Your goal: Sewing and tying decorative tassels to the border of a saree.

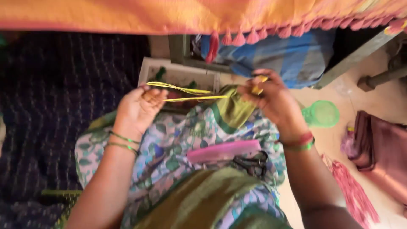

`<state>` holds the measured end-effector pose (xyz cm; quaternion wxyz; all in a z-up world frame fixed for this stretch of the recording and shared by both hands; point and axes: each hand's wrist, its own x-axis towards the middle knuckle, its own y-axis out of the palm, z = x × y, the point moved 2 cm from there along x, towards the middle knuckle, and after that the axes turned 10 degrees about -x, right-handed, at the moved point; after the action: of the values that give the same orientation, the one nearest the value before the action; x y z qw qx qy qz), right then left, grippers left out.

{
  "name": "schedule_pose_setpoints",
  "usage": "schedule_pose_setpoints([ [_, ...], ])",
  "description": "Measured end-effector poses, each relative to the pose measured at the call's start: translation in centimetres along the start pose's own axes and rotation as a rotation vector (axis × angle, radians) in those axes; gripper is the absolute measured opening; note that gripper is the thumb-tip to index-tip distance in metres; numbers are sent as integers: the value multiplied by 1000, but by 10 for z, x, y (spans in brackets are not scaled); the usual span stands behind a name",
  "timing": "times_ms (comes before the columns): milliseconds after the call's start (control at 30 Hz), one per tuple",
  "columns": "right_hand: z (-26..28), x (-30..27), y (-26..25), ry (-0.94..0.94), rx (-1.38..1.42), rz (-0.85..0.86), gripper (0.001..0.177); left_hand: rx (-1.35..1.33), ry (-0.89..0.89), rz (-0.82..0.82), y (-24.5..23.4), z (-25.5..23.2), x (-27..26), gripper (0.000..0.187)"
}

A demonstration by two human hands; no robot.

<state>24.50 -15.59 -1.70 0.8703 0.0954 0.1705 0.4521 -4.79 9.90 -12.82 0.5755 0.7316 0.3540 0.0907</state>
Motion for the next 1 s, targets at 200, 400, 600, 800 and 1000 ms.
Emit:
schedule_pose_setpoints([
  [200, 32, -104, 151, 196, -178, 823, 40, 239, -136, 323, 114, 60, -46, 13],
  [400, 20, 4, 58, -38, 70, 436, 39, 549, -90, 245, 72, 39, -63, 12],
  [600, -80, 59, -69, -368, -1425, -108, 18, -4, 47, -50, -53, 29, -14, 20],
  [800, -43, 22, -44, -6, -39, 5, 23, 40, 10, -128, 12, 13, -28, 21],
  [1000, 48, -96, 154, -102, -499, 753, 43, 933, 229, 643, 142, 67, -60, 23],
])
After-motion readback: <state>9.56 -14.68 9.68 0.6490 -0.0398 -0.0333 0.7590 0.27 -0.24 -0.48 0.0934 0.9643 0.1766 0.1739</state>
